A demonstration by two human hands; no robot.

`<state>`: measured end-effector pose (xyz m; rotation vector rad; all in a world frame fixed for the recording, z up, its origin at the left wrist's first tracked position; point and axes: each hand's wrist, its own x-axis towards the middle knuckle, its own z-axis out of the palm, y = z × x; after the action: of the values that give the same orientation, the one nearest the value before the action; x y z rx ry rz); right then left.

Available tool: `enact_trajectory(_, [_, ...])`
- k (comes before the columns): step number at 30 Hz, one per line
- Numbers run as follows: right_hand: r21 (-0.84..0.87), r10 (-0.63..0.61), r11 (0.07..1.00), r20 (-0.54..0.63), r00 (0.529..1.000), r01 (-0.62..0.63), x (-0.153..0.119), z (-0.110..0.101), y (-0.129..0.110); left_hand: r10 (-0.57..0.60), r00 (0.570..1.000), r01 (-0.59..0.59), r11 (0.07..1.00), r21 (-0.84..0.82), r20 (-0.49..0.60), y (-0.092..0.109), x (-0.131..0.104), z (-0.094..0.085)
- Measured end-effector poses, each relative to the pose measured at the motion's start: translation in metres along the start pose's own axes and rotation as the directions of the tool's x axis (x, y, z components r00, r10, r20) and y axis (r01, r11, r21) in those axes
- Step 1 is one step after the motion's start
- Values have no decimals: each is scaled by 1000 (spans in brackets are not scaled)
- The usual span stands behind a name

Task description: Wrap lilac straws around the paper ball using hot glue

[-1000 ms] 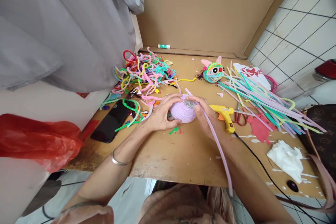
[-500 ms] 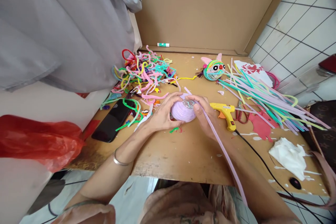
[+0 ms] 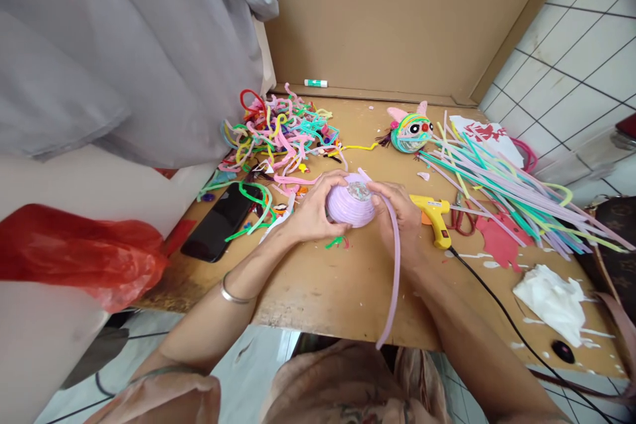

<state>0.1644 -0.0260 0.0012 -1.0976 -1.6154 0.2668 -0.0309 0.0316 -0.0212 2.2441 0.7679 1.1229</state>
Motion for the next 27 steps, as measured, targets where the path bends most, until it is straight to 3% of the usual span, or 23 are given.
enact_trajectory(7, [-7,-118,993,-16,993,118,-5,6,5,-120,992,112,983,-149,-45,-4,1,4])
enact_trajectory(14, [-88,-224,971,-34,974,220,-6,8,3,-196,980,197,959,-206,25,3,3,-4])
enact_trajectory(20, [-354,-349,881,-39,936,313,-25,-9,5,-195,979,202,966,-163,57,4,4,-7])
enact_trajectory(24, [-494,-349,789,130,928,366,-47,-23,1,-175,983,181,970,-160,52,2,3,-5])
enact_trajectory(27, [-505,-347,724,322,881,470,-55,-29,-3,-171,984,178,971,-163,53,1,3,-5])
